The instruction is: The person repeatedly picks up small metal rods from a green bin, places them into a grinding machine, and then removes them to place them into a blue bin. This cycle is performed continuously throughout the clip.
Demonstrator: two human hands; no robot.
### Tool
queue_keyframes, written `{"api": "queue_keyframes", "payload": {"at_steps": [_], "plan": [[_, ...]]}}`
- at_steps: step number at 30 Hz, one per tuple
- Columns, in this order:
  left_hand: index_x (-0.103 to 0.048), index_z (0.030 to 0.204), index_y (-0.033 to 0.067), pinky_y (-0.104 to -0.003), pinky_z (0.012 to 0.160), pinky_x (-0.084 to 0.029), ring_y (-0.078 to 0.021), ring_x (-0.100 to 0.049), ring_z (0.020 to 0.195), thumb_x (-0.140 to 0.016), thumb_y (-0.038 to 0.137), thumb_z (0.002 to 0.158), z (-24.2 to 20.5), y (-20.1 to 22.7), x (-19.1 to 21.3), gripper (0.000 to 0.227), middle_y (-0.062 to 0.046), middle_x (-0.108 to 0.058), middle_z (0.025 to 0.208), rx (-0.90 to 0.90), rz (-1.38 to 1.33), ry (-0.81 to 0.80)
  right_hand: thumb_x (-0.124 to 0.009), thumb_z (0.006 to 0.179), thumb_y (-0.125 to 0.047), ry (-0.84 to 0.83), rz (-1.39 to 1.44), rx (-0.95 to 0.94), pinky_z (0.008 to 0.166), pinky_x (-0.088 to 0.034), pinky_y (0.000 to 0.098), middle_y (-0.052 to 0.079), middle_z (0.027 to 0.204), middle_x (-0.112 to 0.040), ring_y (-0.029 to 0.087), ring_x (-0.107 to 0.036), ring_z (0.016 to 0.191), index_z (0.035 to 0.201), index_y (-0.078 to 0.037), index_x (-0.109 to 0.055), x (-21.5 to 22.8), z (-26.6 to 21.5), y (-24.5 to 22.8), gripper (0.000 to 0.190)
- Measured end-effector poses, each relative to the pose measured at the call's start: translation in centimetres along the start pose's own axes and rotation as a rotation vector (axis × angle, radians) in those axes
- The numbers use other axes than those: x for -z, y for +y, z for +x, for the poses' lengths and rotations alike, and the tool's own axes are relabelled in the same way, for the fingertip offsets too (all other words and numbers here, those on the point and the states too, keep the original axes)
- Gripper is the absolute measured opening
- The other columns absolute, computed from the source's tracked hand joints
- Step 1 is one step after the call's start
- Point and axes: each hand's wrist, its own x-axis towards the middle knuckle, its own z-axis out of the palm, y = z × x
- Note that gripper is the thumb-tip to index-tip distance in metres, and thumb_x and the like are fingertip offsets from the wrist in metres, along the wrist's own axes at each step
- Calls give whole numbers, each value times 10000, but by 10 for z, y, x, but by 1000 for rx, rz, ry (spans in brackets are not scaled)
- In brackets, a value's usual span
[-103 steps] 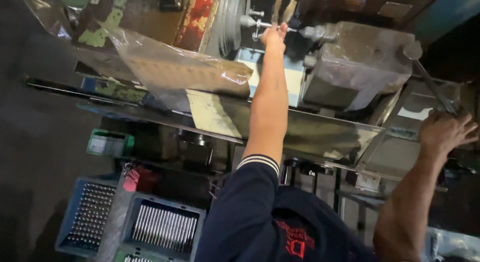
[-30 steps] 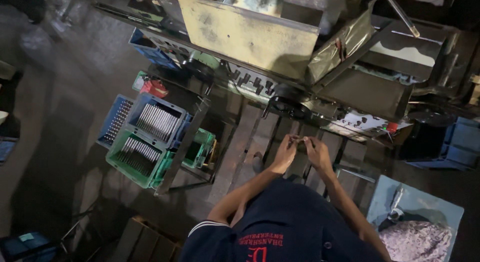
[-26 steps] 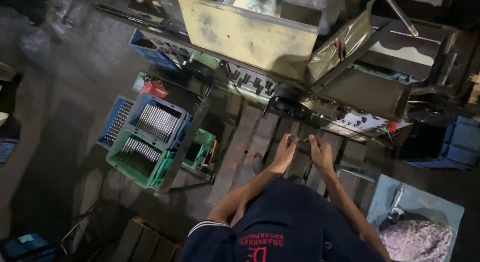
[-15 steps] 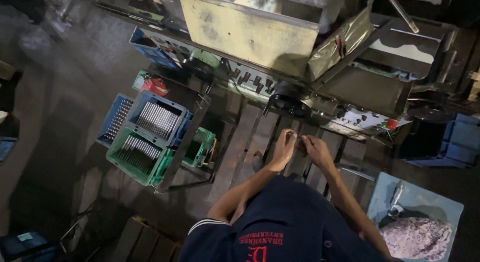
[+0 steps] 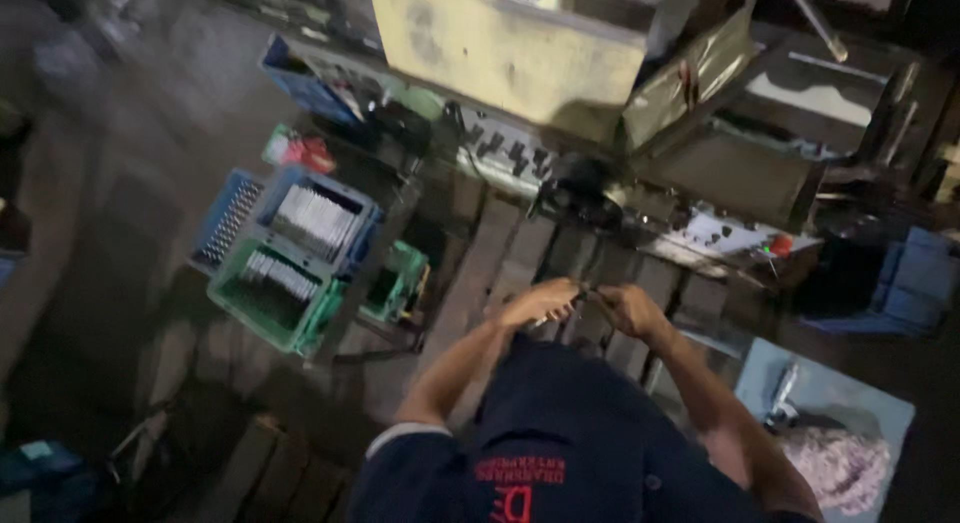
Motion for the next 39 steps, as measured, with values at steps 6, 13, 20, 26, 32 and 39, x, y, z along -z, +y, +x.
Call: {"api": "queue_keyframes", "payload": {"at_steps": [6,13,20,26,32,39], "plan": [[-586,1335,95,-346,392,-476,-212,-612,511,-407,379,1012,8,8,-3,466,-111,-612,715,-99,388,270,-665,1033,-271,320,147,-295,698,-571,413,211,914,-739,321,-772,818,1040,-68,-744,-5,-5,-19,218],[-627,1279,43,-419,543,-493,-295,-636,642,-441,575,1037,6,9,-33,613,-194,-641,821,-164,439,314,-654,870,-89,291,133,-216,739,-580,440,188,974,-768,371,-745,905,1235,-57,-628,-31,-14,-20,368],[-652,1247,-2,-475,687,-555,-350,-696,804,-452,511,1068,6,-4,-39,579,-222,-707,964,-432,641,319,-639,981,-156,390,143,-399,616,-557,412,172,901,-744,298,-727,718,1231,-67,-710,-39,-26,-6,275],[-664,1063,-19,-494,656,-583,-360,-726,737,-533,317,999,-27,-8,-5,366,-186,-726,840,-63,430,308,-696,1031,-216,506,1026,-803,435,-341,293,2,717,-547,95,-442,513,1144,-33,-715,-20,-31,5,216],[-699,985,25,-419,644,-591,-260,-743,705,-567,248,933,-70,-13,33,264,-142,-749,805,-98,576,446,-693,966,-217,443,1104,-941,440,-286,257,-31,785,-634,57,-359,509,1117,-66,-689,-18,-43,-2,213],[-735,903,61,-373,640,-595,-193,-760,708,-609,196,872,-92,-30,73,188,-109,-771,793,-175,561,413,-687,975,-297,325,897,-1133,442,-331,293,27,700,-536,104,-297,494,1249,-177,-657,-44,-40,-31,300]]}}
